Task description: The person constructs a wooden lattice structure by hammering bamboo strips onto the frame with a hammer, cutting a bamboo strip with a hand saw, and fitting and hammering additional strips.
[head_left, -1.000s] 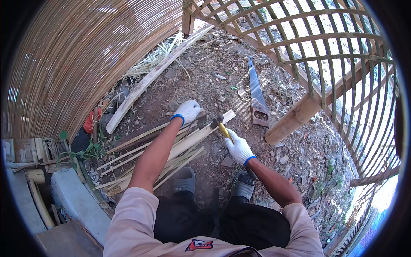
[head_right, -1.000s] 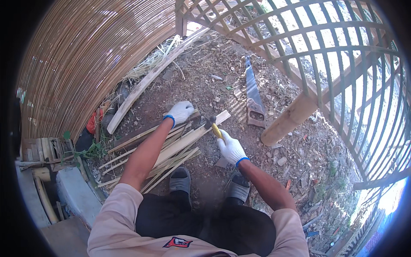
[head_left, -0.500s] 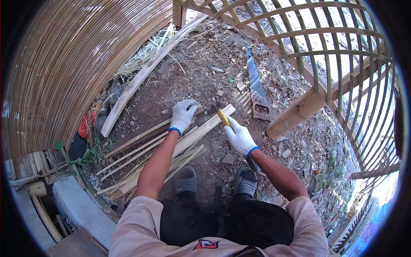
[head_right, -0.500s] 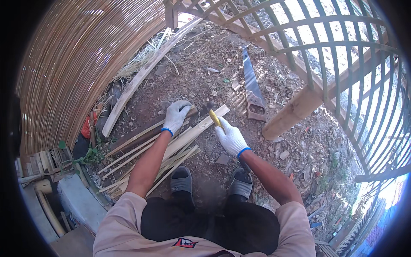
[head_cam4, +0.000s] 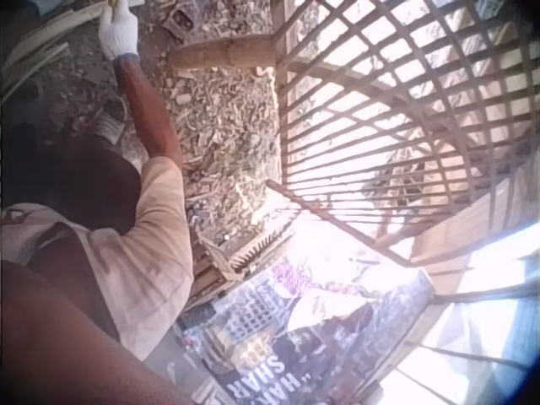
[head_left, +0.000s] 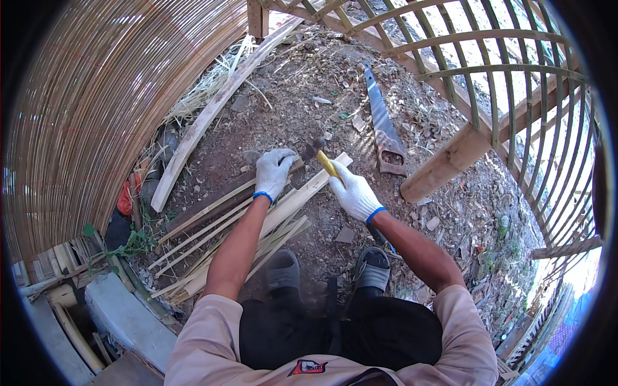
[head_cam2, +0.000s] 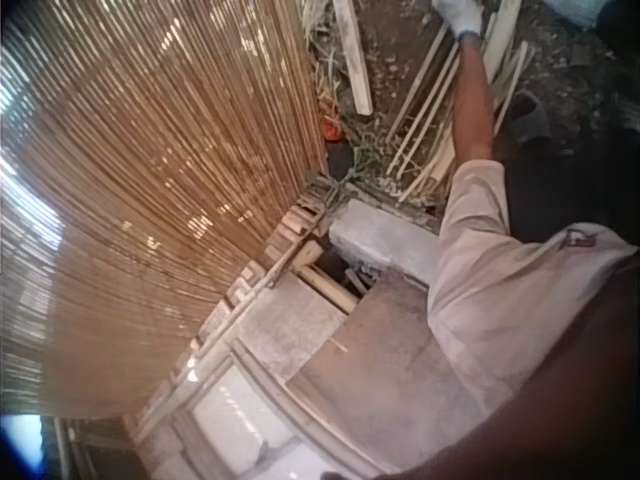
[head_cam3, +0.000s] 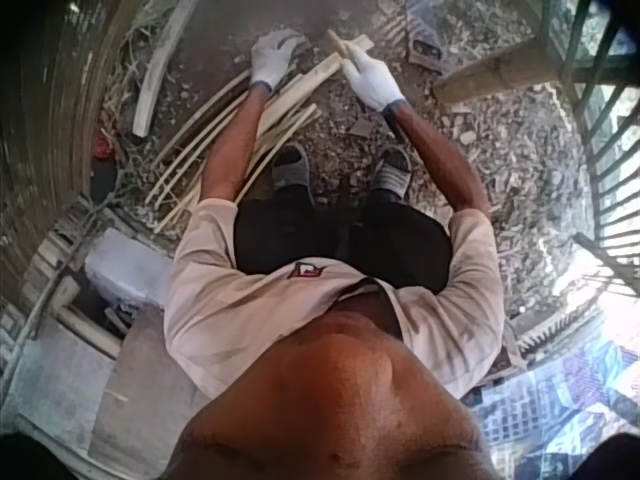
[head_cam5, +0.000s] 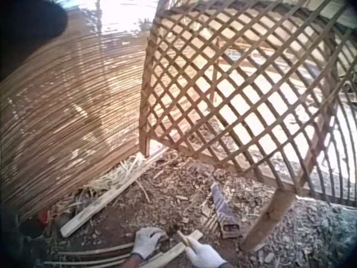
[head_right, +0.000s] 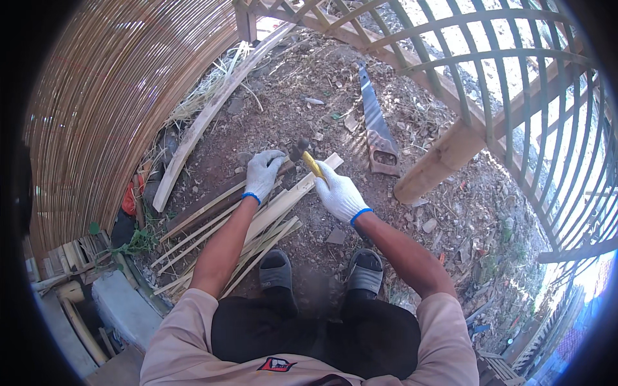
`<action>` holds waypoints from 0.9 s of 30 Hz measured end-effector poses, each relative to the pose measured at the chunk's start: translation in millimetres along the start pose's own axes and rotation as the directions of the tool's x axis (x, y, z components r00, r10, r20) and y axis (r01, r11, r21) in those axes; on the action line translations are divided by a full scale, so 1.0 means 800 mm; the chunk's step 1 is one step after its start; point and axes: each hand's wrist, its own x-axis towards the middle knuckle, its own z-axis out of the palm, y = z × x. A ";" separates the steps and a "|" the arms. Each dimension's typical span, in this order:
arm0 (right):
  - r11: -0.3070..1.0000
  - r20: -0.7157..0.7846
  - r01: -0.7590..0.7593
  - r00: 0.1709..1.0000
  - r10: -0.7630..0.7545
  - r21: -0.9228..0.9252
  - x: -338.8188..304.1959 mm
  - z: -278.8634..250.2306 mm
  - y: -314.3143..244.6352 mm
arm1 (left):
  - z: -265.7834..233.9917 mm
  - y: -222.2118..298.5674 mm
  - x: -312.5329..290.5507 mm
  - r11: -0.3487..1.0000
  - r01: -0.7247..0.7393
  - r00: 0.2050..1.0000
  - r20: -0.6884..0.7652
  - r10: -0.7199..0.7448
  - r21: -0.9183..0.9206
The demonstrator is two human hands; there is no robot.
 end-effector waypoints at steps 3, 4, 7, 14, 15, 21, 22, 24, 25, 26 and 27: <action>0.991 0.010 0.104 0.995 -0.104 -0.088 0.007 -0.004 -0.016 | 0.002 -0.001 -0.004 0.996 -0.057 0.998 -0.025 0.058 0.066; 0.977 0.004 0.169 0.986 -0.170 -0.132 0.010 -0.003 -0.021 | 0.004 -0.001 -0.006 0.990 -0.087 0.994 -0.056 0.093 0.112; 0.962 -0.005 0.222 0.974 -0.226 -0.158 0.015 0.001 -0.038 | 0.005 -0.005 -0.007 0.972 -0.127 0.987 -0.073 0.144 0.197; 0.959 0.048 0.182 0.983 -0.176 -0.216 0.023 0.017 -0.028 | 0.010 -0.011 -0.007 0.957 -0.178 0.972 -0.109 0.206 0.229; 0.958 0.052 0.185 0.983 -0.178 -0.217 0.023 0.018 -0.031 | 0.009 -0.011 -0.008 0.958 -0.193 0.971 -0.096 0.217 0.213; 0.953 -0.072 0.255 0.960 -0.269 -0.161 0.014 0.020 -0.027 | 0.005 0.006 -0.008 0.958 -0.151 0.982 -0.071 0.173 0.245; 0.966 -0.030 0.187 0.980 -0.195 -0.176 0.017 0.023 -0.025 | 0.005 0.002 -0.009 0.957 -0.151 0.982 -0.076 0.175 0.248; 0.973 0.011 0.123 0.992 -0.123 -0.193 0.021 0.030 -0.021 | 0.006 -0.006 -0.009 0.960 -0.181 0.967 -0.137 0.213 0.215; 0.971 -0.057 0.159 0.983 -0.172 -0.177 0.019 0.032 -0.018 | 0.007 -0.006 -0.009 0.960 -0.179 0.968 -0.137 0.211 0.214; 0.967 -0.126 0.196 0.968 -0.218 -0.164 0.017 0.034 -0.015 | 0.006 -0.006 -0.007 0.967 -0.170 0.974 -0.120 0.194 0.190; 0.967 -0.125 0.195 0.968 -0.217 -0.165 0.013 0.036 -0.012 | 0.006 -0.005 -0.006 0.973 -0.160 0.979 -0.101 0.179 0.168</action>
